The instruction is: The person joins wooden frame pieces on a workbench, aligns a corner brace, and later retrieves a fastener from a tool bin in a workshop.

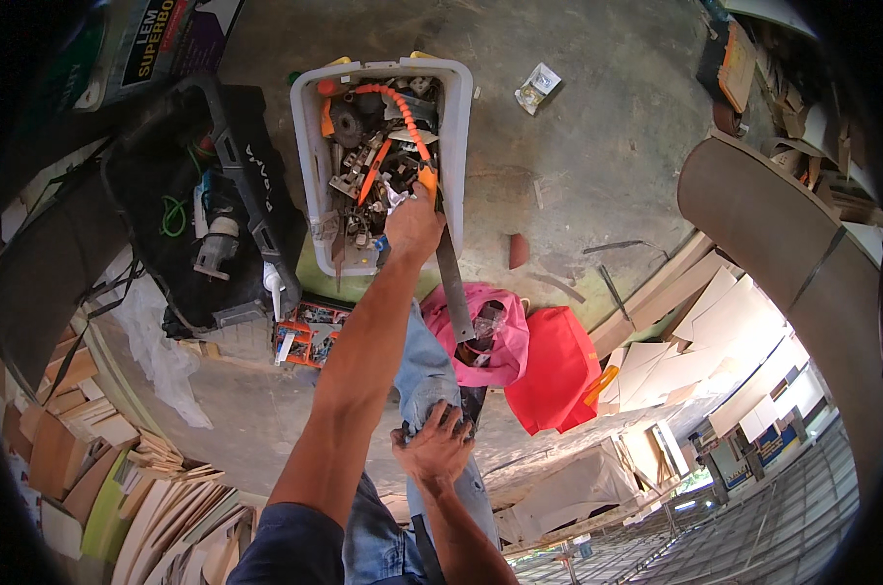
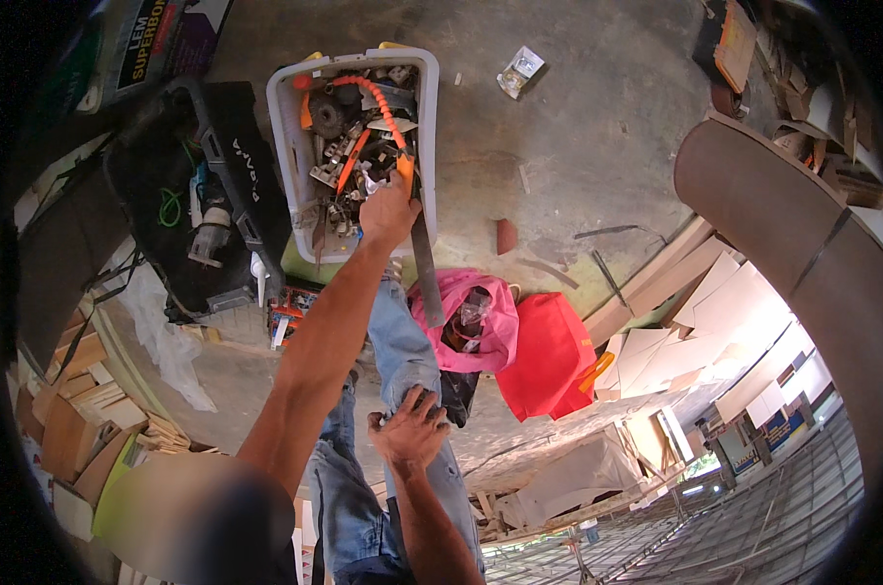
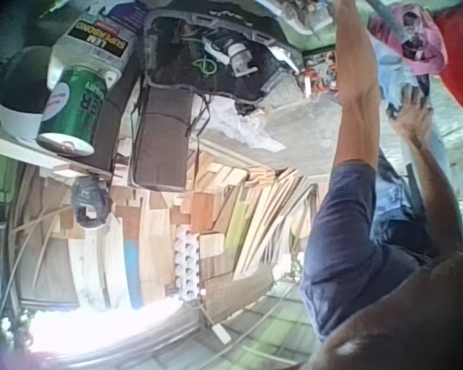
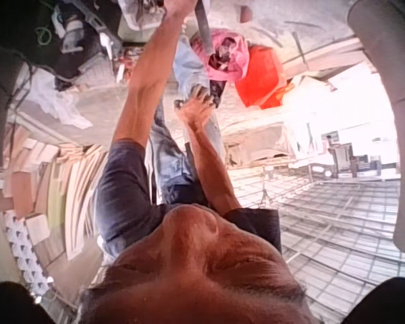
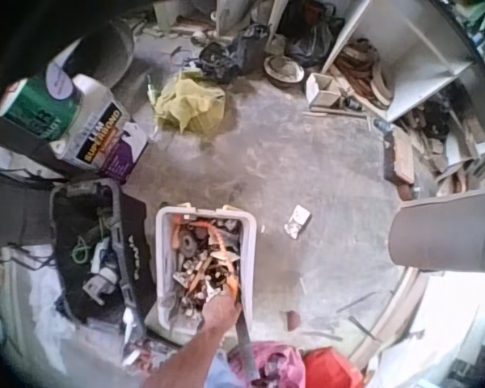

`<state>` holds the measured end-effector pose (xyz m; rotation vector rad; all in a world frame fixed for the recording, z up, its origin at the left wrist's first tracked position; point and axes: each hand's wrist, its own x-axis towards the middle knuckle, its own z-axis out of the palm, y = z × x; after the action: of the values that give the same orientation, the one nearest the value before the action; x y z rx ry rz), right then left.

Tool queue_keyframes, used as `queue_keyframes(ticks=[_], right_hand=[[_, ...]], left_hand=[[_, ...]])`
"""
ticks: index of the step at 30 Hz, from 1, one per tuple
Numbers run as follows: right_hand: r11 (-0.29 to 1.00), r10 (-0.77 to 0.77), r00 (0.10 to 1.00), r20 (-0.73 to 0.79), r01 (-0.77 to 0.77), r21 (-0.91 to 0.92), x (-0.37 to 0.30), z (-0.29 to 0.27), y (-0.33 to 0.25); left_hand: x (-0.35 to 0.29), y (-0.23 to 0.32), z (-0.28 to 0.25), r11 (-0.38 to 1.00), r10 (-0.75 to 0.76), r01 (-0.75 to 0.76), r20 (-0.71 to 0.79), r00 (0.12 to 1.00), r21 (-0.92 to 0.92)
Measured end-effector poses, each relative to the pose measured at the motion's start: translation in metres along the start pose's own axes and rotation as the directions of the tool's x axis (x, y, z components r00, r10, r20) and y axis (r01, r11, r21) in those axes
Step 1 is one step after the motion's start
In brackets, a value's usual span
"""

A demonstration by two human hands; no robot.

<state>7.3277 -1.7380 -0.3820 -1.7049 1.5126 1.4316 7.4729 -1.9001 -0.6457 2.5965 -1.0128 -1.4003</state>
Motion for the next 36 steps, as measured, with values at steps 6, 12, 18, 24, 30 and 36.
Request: queue_keyframes(ticks=[6, 12, 18, 24, 30, 36], right_hand=[[0.995, 0.044, 0.984, 0.174, -0.059, 0.078, 0.008, -0.021, 0.0], [0.994, 0.037, 0.993, 0.108, -0.048, 0.099, 0.007, -0.019, 0.001], [0.992, 0.032, 0.994, 0.103, -0.044, 0.118, 0.006, -0.018, 0.002], [0.995, 0.039, 0.996, 0.082, -0.045, 0.085, 0.005, -0.011, 0.004], [0.996, 0.033, 0.997, 0.07, -0.038, 0.082, 0.003, -0.005, 0.003], [1.0, -0.009, 1.0, 0.005, 0.009, 0.019, -0.001, 0.011, 0.002]], left_hand=[[0.009, -0.011, -0.013, 0.998, -0.018, 0.017, 0.015, 1.0, 0.063], [0.033, -0.039, -0.068, 0.995, 0.09, -0.081, -0.191, 0.977, 0.052], [0.043, -0.052, -0.098, 0.997, 0.06, -0.073, -0.321, 0.945, -0.028], [-0.008, -0.035, -0.08, 0.978, -0.032, -0.112, -0.654, 0.756, -0.177], [-0.094, 0.028, -0.016, 0.987, -0.153, 0.16, 0.207, 0.966, -0.018], [-0.119, 0.023, 0.031, 0.808, -0.284, 0.32, 0.149, 0.947, -0.495]])
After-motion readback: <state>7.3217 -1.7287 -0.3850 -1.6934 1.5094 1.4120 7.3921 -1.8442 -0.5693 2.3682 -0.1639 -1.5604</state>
